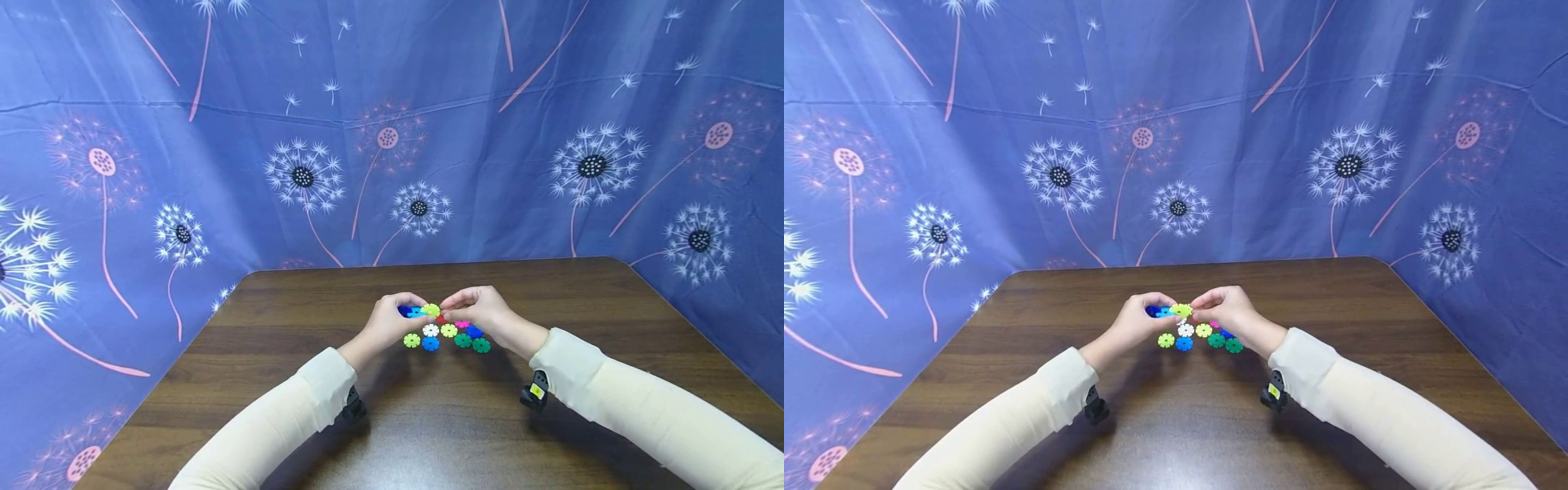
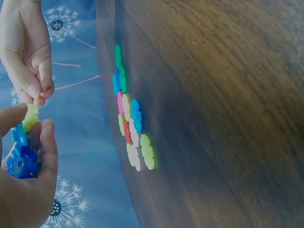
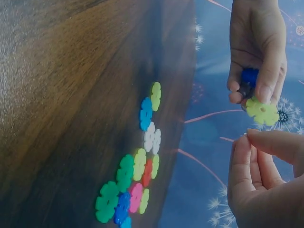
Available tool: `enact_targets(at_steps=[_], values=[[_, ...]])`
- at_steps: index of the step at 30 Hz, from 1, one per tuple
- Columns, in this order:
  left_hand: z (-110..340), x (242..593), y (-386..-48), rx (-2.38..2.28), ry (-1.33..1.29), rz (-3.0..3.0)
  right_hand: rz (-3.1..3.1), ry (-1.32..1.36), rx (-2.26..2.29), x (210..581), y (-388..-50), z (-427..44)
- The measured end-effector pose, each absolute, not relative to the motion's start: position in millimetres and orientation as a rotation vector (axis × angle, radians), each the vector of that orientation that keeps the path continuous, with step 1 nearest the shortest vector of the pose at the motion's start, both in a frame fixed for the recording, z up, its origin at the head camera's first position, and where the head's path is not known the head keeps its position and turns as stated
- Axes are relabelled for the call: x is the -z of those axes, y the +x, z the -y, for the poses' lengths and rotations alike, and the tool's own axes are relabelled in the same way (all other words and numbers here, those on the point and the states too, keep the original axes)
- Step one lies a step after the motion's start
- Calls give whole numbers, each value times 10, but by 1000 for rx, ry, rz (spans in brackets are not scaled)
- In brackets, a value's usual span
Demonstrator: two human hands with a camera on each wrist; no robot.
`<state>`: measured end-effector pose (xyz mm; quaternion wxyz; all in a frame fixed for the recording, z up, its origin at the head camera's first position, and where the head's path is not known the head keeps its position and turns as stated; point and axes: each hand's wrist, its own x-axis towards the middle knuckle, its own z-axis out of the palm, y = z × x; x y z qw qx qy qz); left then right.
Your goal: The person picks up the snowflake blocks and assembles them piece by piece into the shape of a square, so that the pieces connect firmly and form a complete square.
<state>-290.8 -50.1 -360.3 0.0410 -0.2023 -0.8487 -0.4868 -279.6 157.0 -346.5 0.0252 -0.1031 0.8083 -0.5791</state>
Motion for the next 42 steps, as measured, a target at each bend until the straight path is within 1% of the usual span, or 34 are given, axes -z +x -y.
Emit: enact_targets(at_steps=[7,16,23,27,36,42], values=[[517,3600,-2891,1489,-641,2584,-2550,-327,1702,3482,-2827,-1610],[531,3642,-2869,1628,-679,2551,-2581,-217,1579,3566,-2857,-1799],[522,3641,-2877,1561,-707,2564,-2610,-188,1521,3636,-2840,-1935],[518,3596,-2834,1601,-711,2547,-2665,-141,1462,3724,-2835,-1988],[534,3605,-2870,1513,-701,2556,-2717,-15,1324,3831,-2806,-2015],[530,3621,-2866,1517,-693,2573,-2765,-4,1310,3895,-2797,-1989]])
